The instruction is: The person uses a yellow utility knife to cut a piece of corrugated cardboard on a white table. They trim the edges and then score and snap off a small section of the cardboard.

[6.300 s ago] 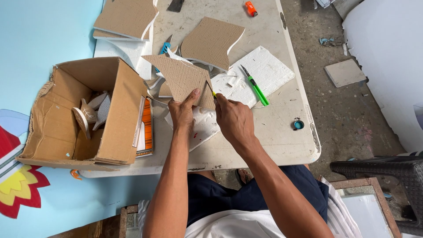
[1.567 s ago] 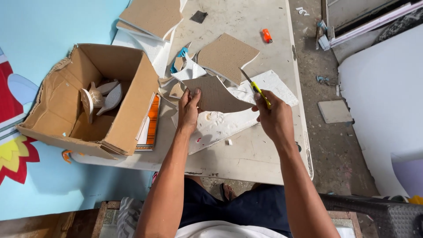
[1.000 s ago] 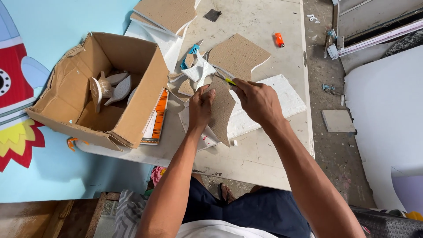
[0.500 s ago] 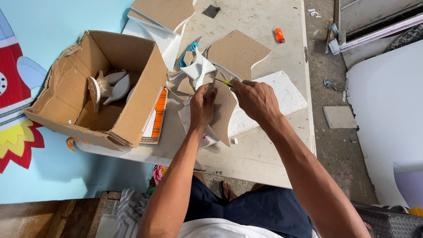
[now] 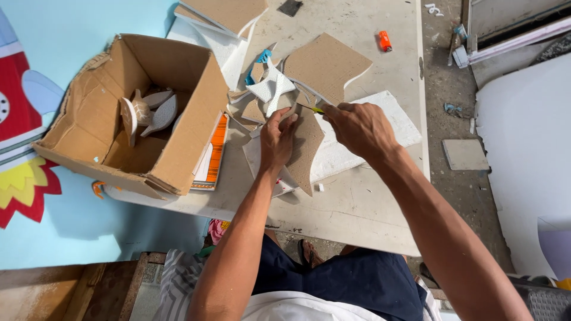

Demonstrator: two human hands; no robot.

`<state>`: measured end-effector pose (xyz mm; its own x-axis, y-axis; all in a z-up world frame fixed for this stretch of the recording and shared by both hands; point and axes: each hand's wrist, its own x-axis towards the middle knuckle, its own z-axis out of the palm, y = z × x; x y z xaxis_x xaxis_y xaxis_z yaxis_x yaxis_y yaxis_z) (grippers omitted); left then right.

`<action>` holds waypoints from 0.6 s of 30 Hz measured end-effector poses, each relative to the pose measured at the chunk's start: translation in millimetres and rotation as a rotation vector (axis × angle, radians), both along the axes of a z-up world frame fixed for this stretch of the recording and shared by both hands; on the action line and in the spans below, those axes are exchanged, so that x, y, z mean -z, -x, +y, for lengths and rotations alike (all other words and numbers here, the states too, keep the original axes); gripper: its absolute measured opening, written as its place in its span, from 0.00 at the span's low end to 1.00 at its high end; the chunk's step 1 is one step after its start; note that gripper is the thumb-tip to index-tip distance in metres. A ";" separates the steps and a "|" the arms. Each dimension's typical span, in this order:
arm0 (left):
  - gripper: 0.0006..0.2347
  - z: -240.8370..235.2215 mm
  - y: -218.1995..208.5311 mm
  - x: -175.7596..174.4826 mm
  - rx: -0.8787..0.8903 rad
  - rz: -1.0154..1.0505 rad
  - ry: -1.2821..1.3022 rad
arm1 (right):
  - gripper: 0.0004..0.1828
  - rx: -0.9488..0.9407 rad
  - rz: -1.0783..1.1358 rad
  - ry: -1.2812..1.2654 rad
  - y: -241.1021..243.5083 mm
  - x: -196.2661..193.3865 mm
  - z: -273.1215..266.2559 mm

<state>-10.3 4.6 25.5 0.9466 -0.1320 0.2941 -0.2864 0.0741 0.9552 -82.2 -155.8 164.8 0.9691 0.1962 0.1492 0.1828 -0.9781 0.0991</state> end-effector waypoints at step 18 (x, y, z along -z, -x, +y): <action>0.21 3.5 5.8 -18.6 0.087 0.156 0.153 | 0.12 0.444 -0.085 -0.811 27.0 73.7 -56.7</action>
<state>-16.1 8.2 44.2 0.9692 -0.1802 0.1676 -0.1220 0.2396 0.9632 -109.2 -212.5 91.1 0.9098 -0.3861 0.1525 -0.2018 -0.7324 -0.6503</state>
